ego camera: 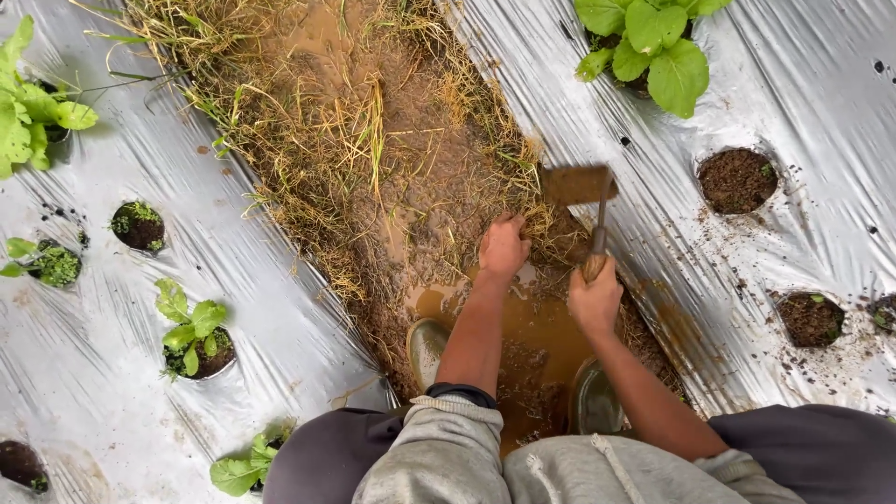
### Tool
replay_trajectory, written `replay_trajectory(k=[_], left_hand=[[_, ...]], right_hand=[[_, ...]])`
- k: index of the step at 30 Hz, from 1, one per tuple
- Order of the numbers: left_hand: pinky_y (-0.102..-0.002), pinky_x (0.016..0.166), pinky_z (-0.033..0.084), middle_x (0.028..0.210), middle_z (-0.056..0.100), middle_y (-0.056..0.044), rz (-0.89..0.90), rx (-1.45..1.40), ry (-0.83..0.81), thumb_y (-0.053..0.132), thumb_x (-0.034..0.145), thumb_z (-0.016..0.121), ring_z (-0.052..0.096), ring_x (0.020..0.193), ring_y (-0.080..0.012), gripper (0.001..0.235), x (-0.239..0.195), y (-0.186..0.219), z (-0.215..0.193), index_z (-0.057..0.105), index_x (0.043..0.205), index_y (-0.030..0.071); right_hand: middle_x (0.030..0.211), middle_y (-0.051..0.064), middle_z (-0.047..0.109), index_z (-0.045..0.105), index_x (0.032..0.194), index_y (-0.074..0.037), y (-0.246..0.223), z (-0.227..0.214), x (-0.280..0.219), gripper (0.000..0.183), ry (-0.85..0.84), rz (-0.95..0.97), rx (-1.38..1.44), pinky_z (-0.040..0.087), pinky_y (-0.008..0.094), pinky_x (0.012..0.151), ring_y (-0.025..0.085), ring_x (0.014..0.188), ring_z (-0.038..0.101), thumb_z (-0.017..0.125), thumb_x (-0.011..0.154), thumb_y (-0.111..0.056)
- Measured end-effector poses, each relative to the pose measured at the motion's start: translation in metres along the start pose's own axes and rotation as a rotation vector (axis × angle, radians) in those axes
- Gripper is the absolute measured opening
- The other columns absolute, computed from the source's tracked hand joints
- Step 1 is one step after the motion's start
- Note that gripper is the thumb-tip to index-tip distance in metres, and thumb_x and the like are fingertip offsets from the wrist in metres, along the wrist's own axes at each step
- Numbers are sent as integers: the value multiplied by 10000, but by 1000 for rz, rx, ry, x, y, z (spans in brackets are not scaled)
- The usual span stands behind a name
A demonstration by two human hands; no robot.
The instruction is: Clearing weeds and mud from a path between crop rows using a hand hoe
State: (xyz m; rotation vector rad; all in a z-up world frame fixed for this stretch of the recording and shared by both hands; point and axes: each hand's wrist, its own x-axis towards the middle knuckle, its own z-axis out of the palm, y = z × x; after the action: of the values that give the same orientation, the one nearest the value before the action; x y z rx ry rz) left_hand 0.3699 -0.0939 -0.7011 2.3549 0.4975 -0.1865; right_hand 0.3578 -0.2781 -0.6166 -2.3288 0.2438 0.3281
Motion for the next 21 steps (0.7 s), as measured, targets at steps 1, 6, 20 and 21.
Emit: replay_trajectory(k=[1,6,20,21], left_hand=[[-502,824,647,1136,676,-162,-3,2,3,127,830,783,699,1091,-391,156,0,-3,2,697,953,82],[-510,778,643,1051,666,-165,-16,-40,27,129,810,800,715,1001,-407,197,-11,3,-7,661,935,65],[-502,749,630,977,616,-141,1,-93,53,108,833,808,706,947,-397,220,-21,-2,-4,609,920,75],[-500,729,629,961,607,-136,15,-109,56,98,840,802,705,937,-395,216,-21,-3,-3,601,914,72]], right_hand=[[671,94,550,544,1008,-108,7,0,-10,156,-3,-3,2,469,495,635,312,615,590,653,901,-142],[717,173,556,534,1008,-82,27,8,-18,195,46,69,31,458,528,670,407,695,621,664,891,-168],[747,133,537,575,953,-108,-3,14,-8,129,73,85,149,480,507,714,334,748,593,640,842,-126],[743,131,514,572,943,-97,-8,19,-1,130,101,58,172,476,496,725,327,752,582,641,837,-123]])
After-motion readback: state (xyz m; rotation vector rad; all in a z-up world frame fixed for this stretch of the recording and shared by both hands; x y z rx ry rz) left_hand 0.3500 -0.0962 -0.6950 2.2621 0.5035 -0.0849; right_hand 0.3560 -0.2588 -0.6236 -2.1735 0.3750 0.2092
